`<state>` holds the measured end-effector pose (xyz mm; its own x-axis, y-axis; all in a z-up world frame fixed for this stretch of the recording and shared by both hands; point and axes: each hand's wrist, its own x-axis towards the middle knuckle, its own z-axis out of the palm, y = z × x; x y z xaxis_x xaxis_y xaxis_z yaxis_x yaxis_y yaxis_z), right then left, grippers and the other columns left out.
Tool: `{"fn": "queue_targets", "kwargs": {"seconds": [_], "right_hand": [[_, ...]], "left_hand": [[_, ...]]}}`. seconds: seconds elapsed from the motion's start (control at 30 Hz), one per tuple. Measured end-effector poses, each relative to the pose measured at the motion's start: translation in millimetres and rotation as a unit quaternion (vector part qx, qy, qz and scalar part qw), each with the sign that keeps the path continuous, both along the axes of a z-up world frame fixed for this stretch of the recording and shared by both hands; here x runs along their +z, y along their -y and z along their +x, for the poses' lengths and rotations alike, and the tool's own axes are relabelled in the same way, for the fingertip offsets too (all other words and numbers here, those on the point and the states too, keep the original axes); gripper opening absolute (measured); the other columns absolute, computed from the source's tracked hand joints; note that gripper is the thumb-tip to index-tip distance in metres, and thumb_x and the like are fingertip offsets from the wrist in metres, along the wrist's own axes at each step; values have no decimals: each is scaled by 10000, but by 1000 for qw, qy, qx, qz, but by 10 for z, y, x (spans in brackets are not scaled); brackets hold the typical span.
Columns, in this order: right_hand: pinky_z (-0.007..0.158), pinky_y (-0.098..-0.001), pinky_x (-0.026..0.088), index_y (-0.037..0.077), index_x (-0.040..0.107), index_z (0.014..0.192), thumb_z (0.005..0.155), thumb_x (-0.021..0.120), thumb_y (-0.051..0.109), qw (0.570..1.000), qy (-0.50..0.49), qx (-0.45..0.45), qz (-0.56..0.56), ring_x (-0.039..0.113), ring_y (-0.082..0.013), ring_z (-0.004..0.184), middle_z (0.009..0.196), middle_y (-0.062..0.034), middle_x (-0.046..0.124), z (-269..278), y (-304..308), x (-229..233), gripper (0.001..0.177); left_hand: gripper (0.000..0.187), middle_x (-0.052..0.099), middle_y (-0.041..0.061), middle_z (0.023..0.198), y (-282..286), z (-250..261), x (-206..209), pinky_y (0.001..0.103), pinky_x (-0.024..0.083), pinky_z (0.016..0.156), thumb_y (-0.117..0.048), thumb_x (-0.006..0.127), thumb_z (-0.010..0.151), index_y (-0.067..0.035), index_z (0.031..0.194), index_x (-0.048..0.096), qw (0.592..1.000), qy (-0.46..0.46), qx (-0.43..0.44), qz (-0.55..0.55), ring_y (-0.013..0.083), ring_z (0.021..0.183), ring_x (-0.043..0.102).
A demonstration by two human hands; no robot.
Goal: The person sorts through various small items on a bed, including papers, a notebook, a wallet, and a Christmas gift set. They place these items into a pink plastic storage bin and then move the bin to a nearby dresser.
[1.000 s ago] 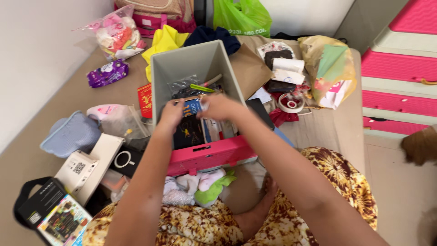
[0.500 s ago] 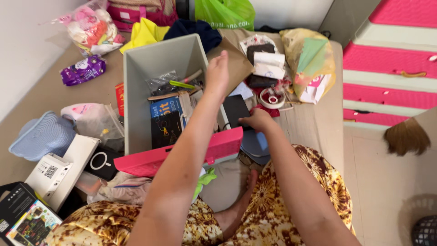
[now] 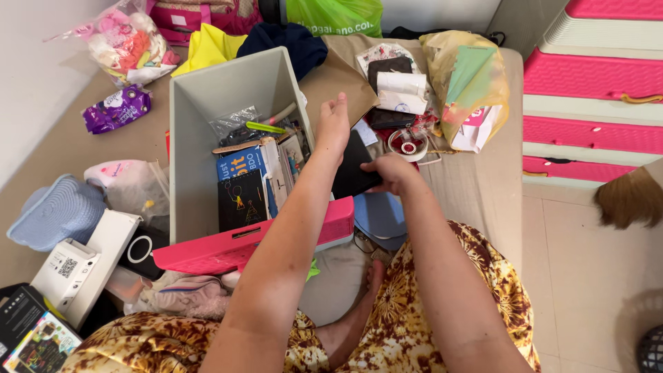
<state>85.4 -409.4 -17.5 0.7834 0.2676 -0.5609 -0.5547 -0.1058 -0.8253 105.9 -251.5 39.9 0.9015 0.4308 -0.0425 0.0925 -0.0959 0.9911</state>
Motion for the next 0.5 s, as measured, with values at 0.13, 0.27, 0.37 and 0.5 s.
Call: {"fn": "queue_targets", "kwargs": {"seconds": [0.13, 0.27, 0.37, 0.5], "right_hand": [[695, -453, 626, 1, 665, 1113, 911, 687, 146, 995, 30, -53, 76, 719, -242, 909, 1046, -113, 717, 20, 347, 167, 250], [682, -399, 596, 6, 620, 1218, 953, 682, 173, 966, 105, -69, 224, 710, -241, 907, 1077, -113, 706, -83, 805, 516, 319], [802, -379, 650, -36, 622, 1241, 949, 666, 160, 945, 126, -104, 284, 748, -235, 1009, 1159, -133, 729, -235, 884, 774, 354], [752, -383, 624, 22, 608, 1245, 978, 643, 176, 946, 153, -92, 269, 713, -215, 983, 1150, -95, 693, -359, 631, 915, 311]], "left_hand": [[749, 560, 249, 1405, 16, -71, 33, 419, 443, 1074, -546, 593, 950, 34, 1414, 495, 997, -16, 31, 72, 358, 1313, 546], [867, 562, 261, 1361, 51, -182, 188, 497, 466, 1080, -517, 774, 890, 89, 1396, 415, 996, -78, -38, -6, 362, 1311, 561], [773, 624, 186, 1252, 21, -304, 361, 528, 498, 973, -510, 772, 851, 44, 1339, 544, 958, -116, -191, -180, 329, 1180, 643], [547, 733, 143, 1159, 25, -426, 497, 470, 626, 876, -296, 816, 796, -29, 1238, 634, 918, -70, -265, -286, 278, 1030, 742]]}}
